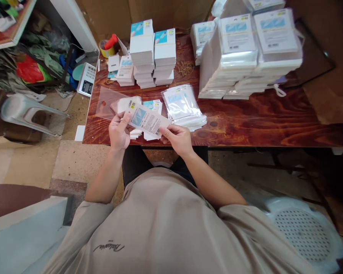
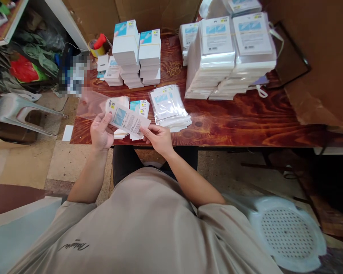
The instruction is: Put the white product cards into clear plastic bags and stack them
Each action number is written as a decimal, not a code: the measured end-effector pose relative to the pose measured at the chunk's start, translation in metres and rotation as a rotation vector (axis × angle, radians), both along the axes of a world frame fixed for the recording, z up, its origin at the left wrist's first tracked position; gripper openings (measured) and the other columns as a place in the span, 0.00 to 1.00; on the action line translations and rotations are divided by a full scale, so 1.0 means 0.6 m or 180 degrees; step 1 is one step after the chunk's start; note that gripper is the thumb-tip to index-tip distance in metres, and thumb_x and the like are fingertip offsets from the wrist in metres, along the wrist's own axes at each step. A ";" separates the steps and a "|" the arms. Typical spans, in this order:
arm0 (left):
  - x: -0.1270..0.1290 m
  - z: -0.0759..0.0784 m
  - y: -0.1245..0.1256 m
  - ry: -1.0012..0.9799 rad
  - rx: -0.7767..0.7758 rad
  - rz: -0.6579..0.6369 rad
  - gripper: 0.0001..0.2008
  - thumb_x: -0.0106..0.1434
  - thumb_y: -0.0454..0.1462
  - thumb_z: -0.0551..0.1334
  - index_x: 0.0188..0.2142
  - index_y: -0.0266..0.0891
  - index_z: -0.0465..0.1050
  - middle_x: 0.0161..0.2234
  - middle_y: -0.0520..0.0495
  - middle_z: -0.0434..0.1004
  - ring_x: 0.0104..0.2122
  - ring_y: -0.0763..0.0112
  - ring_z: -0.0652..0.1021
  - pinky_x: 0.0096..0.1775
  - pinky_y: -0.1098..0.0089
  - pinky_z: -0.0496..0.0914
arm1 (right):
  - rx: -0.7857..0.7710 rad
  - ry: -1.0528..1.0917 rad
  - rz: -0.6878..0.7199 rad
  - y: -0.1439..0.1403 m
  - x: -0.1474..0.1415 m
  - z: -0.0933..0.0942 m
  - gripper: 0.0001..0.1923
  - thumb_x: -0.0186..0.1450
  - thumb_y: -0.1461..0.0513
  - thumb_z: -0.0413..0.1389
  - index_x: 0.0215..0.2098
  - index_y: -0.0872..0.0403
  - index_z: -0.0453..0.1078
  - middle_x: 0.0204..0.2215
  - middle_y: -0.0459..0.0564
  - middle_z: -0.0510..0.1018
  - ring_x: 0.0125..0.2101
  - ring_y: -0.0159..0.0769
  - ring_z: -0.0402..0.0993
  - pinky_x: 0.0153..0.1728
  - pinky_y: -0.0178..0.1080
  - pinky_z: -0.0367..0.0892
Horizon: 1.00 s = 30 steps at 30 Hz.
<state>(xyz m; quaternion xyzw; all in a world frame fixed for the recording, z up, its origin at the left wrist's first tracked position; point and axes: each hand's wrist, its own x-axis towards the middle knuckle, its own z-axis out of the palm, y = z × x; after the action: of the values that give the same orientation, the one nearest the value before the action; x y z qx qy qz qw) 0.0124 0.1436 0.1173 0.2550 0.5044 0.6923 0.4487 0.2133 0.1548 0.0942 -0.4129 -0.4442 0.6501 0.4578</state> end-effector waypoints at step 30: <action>-0.164 -0.049 0.053 0.3309 -0.2120 -0.0196 0.14 0.56 0.44 0.71 0.31 0.36 0.75 0.28 0.47 0.77 0.25 0.70 0.73 0.29 0.69 0.63 | 0.2830 -0.3481 0.0361 0.102 0.028 -0.014 0.17 0.70 0.55 0.57 0.50 0.58 0.76 0.48 0.60 0.80 0.52 0.51 0.71 0.53 0.50 0.65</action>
<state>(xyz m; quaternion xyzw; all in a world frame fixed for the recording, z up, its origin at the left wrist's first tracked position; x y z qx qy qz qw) -0.0859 0.1755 0.0880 0.4196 0.8385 0.2696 0.2195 0.2301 0.2162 0.0857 -0.4304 -0.8548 0.1293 0.2597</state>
